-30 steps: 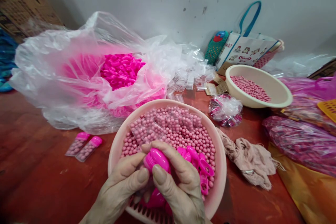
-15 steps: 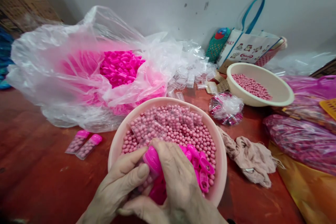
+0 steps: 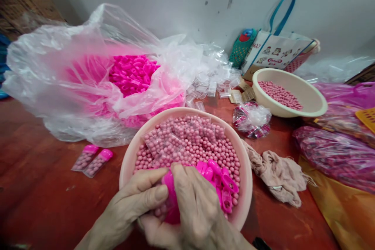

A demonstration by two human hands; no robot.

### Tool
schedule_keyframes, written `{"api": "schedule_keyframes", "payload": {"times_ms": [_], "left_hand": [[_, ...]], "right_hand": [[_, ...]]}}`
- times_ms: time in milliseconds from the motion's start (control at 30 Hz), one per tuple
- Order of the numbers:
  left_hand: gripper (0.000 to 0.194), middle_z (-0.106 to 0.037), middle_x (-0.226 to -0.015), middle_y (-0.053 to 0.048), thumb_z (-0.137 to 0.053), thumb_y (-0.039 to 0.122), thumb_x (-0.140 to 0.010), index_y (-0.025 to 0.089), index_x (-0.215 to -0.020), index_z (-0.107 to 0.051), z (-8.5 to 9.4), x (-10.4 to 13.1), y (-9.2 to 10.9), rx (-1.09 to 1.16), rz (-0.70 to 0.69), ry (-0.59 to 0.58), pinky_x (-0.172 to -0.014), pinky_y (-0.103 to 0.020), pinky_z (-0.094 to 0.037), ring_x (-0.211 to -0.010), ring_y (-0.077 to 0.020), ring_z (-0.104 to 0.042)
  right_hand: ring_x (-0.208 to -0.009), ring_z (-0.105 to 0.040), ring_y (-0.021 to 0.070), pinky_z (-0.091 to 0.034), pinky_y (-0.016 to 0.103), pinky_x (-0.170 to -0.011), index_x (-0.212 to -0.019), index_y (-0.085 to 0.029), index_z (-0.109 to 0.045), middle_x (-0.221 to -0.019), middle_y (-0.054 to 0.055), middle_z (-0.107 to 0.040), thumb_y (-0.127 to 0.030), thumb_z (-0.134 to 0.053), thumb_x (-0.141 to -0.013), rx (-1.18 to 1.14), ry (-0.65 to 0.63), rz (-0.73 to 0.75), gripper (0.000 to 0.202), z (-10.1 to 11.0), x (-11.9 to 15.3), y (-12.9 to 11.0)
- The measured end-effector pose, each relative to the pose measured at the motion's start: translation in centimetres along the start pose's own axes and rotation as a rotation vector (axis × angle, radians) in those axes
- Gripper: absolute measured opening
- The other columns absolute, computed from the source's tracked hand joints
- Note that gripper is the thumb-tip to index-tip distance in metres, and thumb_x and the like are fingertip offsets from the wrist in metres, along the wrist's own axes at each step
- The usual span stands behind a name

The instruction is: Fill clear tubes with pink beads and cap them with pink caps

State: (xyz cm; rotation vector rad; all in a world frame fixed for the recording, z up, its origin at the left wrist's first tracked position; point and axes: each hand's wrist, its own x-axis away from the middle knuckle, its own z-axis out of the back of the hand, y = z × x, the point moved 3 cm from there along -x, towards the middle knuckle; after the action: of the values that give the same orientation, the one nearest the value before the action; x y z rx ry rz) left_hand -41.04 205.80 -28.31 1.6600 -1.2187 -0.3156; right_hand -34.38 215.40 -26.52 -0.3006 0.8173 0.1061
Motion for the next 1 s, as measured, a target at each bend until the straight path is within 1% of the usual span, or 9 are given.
{"api": "schedule_keyframes", "payload": {"times_ms": [100, 167, 267, 367, 433, 533, 600, 767, 1000], "left_hand": [[0.025, -0.045, -0.059, 0.002, -0.058, 0.036, -0.081, 0.014, -0.071, -0.055, -0.6, -0.2, 0.7, -0.054, -0.032, 0.093, -0.050, -0.019, -0.033, -0.054, -0.0085, -0.040], [0.021, -0.052, -0.065, 0.001, -0.058, 0.036, -0.081, 0.016, -0.085, -0.061, -0.9, -0.1, 1.3, -0.106, -0.082, 0.211, -0.054, -0.019, -0.039, -0.058, -0.0100, -0.047], [0.038, -0.062, -0.103, -0.002, -0.058, 0.033, -0.082, 0.027, -0.120, -0.054, -1.0, 0.3, 1.9, -0.169, -0.184, 0.371, -0.080, -0.024, -0.045, -0.092, -0.0167, -0.057], [0.041, -0.056, -0.123, -0.001, -0.055, 0.033, -0.085, 0.031, -0.126, -0.052, -0.7, 0.3, 1.6, -0.248, -0.225, 0.341, -0.091, -0.026, -0.042, -0.111, -0.0204, -0.051], [0.036, -0.059, -0.118, -0.002, -0.055, 0.032, -0.085, 0.028, -0.121, -0.056, -0.3, 0.3, 1.3, -0.322, -0.250, 0.317, -0.087, -0.024, -0.043, -0.106, -0.0194, -0.054], [0.030, -0.063, -0.111, -0.001, -0.059, 0.028, -0.083, 0.026, -0.113, -0.061, 0.1, 0.2, 1.0, -0.371, -0.301, 0.379, -0.082, -0.022, -0.044, -0.094, -0.0160, -0.057], [0.027, -0.065, -0.105, -0.001, -0.060, 0.027, -0.082, 0.024, -0.108, -0.064, 0.0, 0.2, 0.9, -0.320, -0.317, 0.422, -0.080, -0.022, -0.045, -0.088, -0.0152, -0.058], [0.023, -0.068, -0.094, -0.003, -0.061, 0.029, -0.080, 0.019, -0.101, -0.065, -0.2, 0.3, 0.4, -0.125, -0.300, 0.463, -0.080, -0.025, -0.046, -0.084, -0.0170, -0.059], [0.020, -0.067, -0.087, 0.000, -0.061, 0.028, -0.081, 0.021, -0.098, -0.066, -0.1, 1.1, 0.2, -0.188, -0.318, 0.481, -0.075, -0.022, -0.045, -0.075, -0.0135, -0.057]], "right_hand": [[-0.095, -0.065, 0.0292, -0.057, 0.037, -0.079, -0.132, -0.006, -0.037, -0.106, 0.018, -0.064, -0.027, -0.065, -0.070, -0.071, -0.175, -0.046, 0.071, 0.1, -0.1, 1.0], [-0.100, -0.063, 0.0314, -0.058, 0.041, -0.078, -0.136, -0.008, -0.031, -0.117, 0.019, -0.059, -0.031, -0.064, -0.071, -0.061, -0.247, -0.106, 0.076, 0.2, -0.3, 1.6], [-0.102, -0.061, 0.0350, -0.057, 0.046, -0.076, -0.137, -0.011, -0.030, -0.119, 0.019, -0.057, -0.038, -0.063, -0.071, -0.030, -0.247, -0.145, 0.079, 0.2, -0.5, 2.1], [-0.103, -0.059, 0.0344, -0.055, 0.047, -0.079, -0.132, -0.014, -0.036, -0.113, 0.017, -0.060, -0.038, -0.061, -0.073, -0.022, -0.245, -0.134, 0.068, -0.1, -0.7, 1.9], [-0.098, -0.061, 0.0315, -0.056, 0.044, -0.077, -0.126, -0.016, -0.043, -0.106, 0.014, -0.062, -0.038, -0.058, -0.076, -0.021, -0.259, -0.128, 0.056, -0.3, -0.8, 1.5], [-0.089, -0.062, 0.0267, -0.056, 0.039, -0.070, -0.116, -0.017, -0.051, -0.096, 0.011, -0.063, -0.040, -0.055, -0.081, -0.015, -0.282, -0.126, 0.042, -0.5, -0.9, 0.9], [-0.088, -0.061, 0.0223, -0.055, 0.037, -0.071, -0.114, -0.017, -0.053, -0.100, 0.009, -0.061, -0.040, -0.053, -0.085, -0.006, -0.294, -0.123, 0.037, -0.4, -1.0, 0.7], [-0.096, -0.058, 0.0199, -0.051, 0.040, -0.079, -0.116, -0.017, -0.053, -0.114, 0.008, -0.057, -0.035, -0.053, -0.088, 0.012, -0.315, -0.076, 0.033, -0.2, -1.3, 0.9], [-0.093, -0.059, 0.0182, -0.052, 0.037, -0.077, -0.113, -0.017, -0.054, -0.113, 0.008, -0.057, -0.034, -0.052, -0.089, 0.020, -0.337, -0.011, 0.030, -1.3, -0.5, 0.1]]}}
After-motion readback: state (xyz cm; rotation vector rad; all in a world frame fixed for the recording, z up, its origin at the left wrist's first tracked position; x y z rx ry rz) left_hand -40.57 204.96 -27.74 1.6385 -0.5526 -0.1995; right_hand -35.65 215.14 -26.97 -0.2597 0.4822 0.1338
